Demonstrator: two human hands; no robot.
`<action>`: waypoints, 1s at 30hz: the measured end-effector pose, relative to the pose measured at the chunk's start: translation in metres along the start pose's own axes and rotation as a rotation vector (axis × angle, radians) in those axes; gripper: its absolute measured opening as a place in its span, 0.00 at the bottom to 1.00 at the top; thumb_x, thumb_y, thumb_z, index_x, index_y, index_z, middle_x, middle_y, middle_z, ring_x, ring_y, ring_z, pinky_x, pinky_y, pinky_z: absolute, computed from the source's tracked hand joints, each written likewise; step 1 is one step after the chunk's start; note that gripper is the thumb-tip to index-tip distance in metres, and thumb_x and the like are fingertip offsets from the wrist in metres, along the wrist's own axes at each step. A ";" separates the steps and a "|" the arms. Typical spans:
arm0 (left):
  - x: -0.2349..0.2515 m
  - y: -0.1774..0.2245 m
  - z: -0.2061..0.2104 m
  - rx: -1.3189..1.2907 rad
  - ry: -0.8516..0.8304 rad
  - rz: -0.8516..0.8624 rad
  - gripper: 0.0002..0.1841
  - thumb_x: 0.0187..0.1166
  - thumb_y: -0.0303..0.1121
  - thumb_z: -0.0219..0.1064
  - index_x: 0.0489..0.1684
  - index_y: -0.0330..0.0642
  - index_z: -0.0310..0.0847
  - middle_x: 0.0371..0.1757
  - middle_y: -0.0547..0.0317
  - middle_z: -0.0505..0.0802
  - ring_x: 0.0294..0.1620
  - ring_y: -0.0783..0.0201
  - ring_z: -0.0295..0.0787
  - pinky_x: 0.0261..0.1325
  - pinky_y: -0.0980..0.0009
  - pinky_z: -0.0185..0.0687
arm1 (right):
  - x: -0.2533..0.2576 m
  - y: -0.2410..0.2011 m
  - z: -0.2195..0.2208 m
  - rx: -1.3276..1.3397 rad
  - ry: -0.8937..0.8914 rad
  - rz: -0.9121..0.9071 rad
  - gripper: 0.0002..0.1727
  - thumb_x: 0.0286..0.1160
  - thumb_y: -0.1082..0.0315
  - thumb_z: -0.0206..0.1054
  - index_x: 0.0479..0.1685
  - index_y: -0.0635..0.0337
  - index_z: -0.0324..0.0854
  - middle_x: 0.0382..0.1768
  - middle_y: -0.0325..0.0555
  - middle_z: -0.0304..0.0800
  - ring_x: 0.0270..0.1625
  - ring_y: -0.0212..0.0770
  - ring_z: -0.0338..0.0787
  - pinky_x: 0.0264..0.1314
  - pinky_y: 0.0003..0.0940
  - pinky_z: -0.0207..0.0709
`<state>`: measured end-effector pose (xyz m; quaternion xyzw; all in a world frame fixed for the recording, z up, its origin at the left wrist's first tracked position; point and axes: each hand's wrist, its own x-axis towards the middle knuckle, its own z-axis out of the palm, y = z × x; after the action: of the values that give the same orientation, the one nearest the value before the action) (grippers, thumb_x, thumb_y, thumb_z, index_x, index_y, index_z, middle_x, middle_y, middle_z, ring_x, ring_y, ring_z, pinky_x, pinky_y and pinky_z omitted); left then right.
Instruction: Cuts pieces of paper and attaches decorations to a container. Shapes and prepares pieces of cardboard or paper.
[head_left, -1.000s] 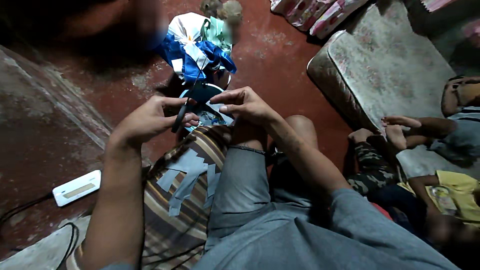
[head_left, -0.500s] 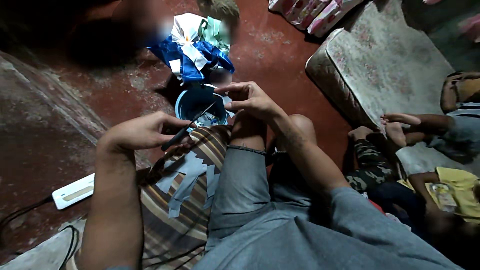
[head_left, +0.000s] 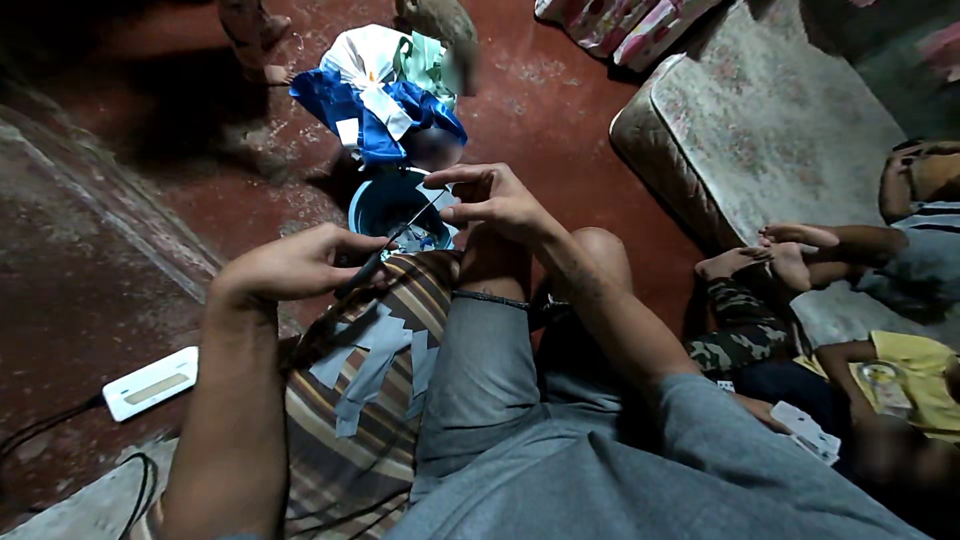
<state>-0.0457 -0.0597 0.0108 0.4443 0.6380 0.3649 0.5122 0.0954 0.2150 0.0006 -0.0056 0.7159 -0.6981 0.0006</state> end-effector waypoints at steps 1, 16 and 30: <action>0.000 0.001 0.001 -0.007 0.012 -0.003 0.24 0.77 0.26 0.71 0.74 0.45 0.83 0.48 0.58 0.97 0.43 0.65 0.95 0.47 0.71 0.92 | 0.000 -0.001 0.000 -0.018 0.003 0.001 0.25 0.66 0.79 0.74 0.68 0.68 0.83 0.59 0.51 0.90 0.36 0.32 0.88 0.39 0.28 0.85; 0.006 -0.001 0.004 -0.110 -0.020 0.095 0.24 0.75 0.20 0.67 0.73 0.41 0.83 0.47 0.53 0.97 0.47 0.60 0.96 0.50 0.70 0.93 | 0.000 0.001 0.004 0.152 -0.021 0.025 0.22 0.64 0.81 0.73 0.62 0.71 0.84 0.47 0.50 0.93 0.35 0.32 0.88 0.39 0.28 0.85; 0.012 -0.007 0.010 -0.234 -0.072 0.110 0.23 0.79 0.24 0.67 0.75 0.37 0.80 0.49 0.52 0.97 0.51 0.61 0.96 0.59 0.68 0.91 | -0.008 -0.006 0.006 0.139 -0.055 0.084 0.21 0.64 0.77 0.73 0.61 0.66 0.86 0.40 0.46 0.92 0.30 0.28 0.84 0.33 0.23 0.82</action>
<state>-0.0379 -0.0506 -0.0021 0.4286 0.5469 0.4481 0.5625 0.1036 0.2091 0.0060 0.0052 0.6650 -0.7452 0.0499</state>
